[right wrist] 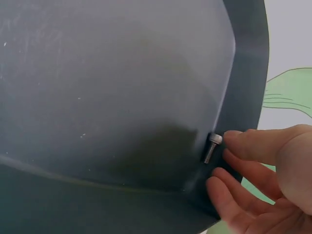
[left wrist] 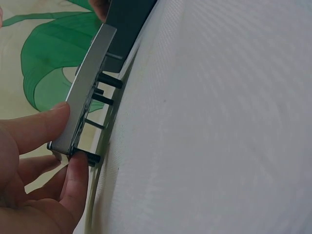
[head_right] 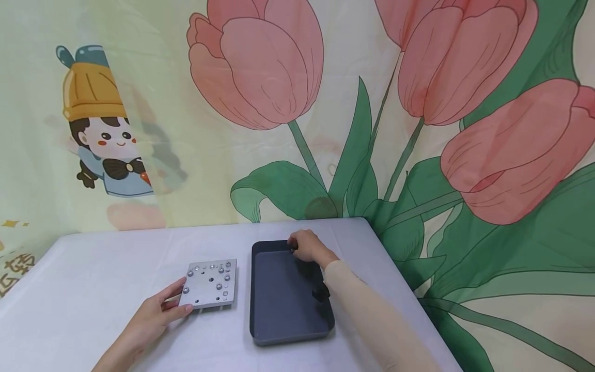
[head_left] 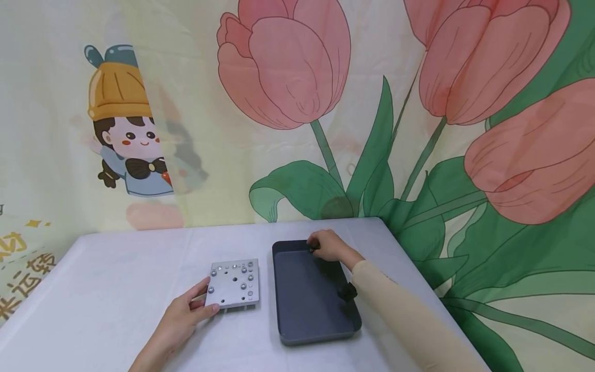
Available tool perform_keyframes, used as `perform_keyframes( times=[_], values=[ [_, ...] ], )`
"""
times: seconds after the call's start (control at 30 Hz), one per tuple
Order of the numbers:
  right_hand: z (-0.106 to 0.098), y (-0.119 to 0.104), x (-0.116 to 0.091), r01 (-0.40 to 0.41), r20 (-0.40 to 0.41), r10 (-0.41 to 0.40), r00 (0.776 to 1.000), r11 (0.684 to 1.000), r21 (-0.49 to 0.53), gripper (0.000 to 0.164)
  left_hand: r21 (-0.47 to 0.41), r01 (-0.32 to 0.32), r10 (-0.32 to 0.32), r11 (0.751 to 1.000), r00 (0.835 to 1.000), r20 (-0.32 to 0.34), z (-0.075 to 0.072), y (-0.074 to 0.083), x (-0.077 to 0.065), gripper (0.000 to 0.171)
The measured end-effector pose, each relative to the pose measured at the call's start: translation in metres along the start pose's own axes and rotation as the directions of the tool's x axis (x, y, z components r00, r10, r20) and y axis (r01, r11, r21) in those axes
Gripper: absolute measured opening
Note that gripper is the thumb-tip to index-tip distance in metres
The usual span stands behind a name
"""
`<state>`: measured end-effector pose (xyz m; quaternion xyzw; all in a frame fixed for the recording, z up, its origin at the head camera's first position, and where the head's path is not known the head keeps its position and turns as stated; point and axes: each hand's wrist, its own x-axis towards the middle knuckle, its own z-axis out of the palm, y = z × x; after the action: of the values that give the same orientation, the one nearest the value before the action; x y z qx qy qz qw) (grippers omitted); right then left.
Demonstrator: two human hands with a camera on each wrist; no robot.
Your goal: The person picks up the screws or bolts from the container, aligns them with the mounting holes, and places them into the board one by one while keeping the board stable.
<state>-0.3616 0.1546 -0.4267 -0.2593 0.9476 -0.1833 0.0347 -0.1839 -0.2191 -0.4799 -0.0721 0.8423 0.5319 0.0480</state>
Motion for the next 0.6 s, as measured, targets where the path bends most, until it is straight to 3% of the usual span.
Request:
perform_keyframes(
  times=[0.23,0.6],
  values=[
    [0.0023,-0.004,-0.0012,-0.069,0.039,0.069,0.997,0.998,-0.001,0.031,0.004,0.005,-0.005,1.0,1.0,-0.001,-0.0009,0.0005,-0.0002,0.091],
    [0.0074,-0.0071,0.0019,-0.093,0.057,0.094,0.994,0.996,-0.011,0.025,0.0,0.026,-0.026,1.0,1.0,-0.003,0.0005,0.003,-0.0003,0.091]
  ],
)
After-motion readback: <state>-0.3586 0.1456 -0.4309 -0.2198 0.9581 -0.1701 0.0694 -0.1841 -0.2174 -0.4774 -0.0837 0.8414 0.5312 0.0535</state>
